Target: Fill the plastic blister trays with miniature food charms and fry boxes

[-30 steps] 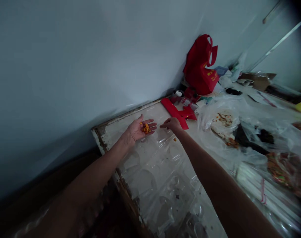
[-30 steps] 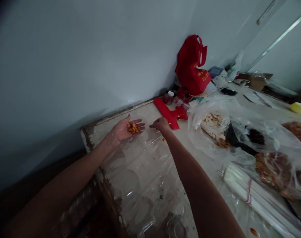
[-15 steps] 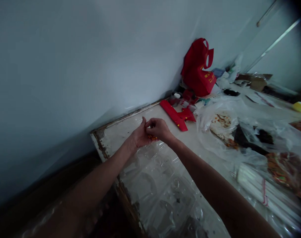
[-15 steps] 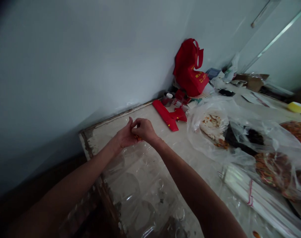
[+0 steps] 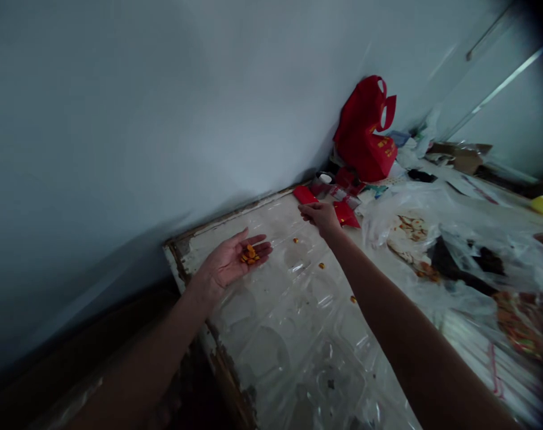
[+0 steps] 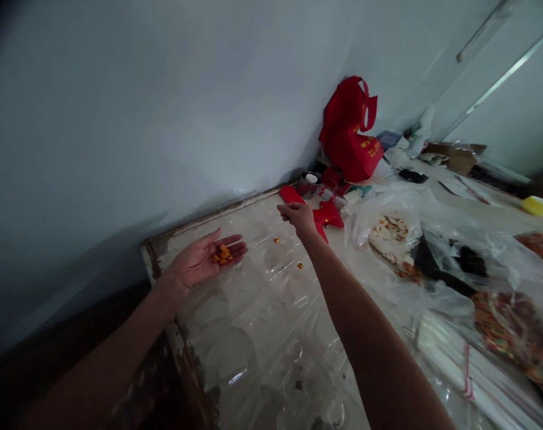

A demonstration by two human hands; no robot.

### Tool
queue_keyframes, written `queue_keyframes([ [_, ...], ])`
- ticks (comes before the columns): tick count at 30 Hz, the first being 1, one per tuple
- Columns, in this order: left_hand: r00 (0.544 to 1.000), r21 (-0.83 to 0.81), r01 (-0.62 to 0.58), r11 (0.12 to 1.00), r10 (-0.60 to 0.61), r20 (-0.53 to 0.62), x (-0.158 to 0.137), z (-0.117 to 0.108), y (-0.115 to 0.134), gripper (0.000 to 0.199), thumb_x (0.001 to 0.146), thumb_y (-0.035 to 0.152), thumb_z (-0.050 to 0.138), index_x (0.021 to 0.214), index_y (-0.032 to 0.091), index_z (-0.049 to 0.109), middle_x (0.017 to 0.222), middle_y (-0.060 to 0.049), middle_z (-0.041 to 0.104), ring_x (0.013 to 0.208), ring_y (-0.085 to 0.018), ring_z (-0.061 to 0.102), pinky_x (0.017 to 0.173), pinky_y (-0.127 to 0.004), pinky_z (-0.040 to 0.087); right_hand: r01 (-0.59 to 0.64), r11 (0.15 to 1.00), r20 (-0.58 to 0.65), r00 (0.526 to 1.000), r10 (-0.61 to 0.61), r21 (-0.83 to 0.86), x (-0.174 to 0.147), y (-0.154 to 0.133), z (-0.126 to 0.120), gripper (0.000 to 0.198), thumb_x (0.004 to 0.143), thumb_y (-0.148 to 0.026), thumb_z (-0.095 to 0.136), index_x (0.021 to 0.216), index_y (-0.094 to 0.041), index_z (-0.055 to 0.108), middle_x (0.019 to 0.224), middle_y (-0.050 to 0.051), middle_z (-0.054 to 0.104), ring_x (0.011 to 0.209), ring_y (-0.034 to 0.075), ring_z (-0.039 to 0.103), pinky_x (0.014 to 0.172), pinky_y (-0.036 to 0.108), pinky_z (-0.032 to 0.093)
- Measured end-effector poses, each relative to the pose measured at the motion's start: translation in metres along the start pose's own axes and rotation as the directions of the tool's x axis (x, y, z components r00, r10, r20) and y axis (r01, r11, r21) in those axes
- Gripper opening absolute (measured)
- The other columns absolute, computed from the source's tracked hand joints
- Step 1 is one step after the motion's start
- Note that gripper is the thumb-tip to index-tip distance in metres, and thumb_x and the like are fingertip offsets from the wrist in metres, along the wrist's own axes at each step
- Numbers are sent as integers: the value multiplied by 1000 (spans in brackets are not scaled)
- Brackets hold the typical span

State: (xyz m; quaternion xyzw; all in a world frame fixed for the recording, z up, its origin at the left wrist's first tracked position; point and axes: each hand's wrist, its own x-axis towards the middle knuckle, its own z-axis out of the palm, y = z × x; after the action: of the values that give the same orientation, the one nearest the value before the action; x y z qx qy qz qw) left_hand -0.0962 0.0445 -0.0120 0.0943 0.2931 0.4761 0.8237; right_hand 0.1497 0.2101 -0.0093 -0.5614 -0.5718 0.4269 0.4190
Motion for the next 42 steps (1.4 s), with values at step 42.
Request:
queue_keyframes([
  [42,999,29,-22,999,24,-42,74,2,46,63,101,56,31,118,4,62,89,-20,71,87,-29,71,83,-44,57,412,829,452,864,-222,-379,-16,-37,89,23,83,-37,71,79,-16,79,63,-1,69,60,13,61,53,20,36],
])
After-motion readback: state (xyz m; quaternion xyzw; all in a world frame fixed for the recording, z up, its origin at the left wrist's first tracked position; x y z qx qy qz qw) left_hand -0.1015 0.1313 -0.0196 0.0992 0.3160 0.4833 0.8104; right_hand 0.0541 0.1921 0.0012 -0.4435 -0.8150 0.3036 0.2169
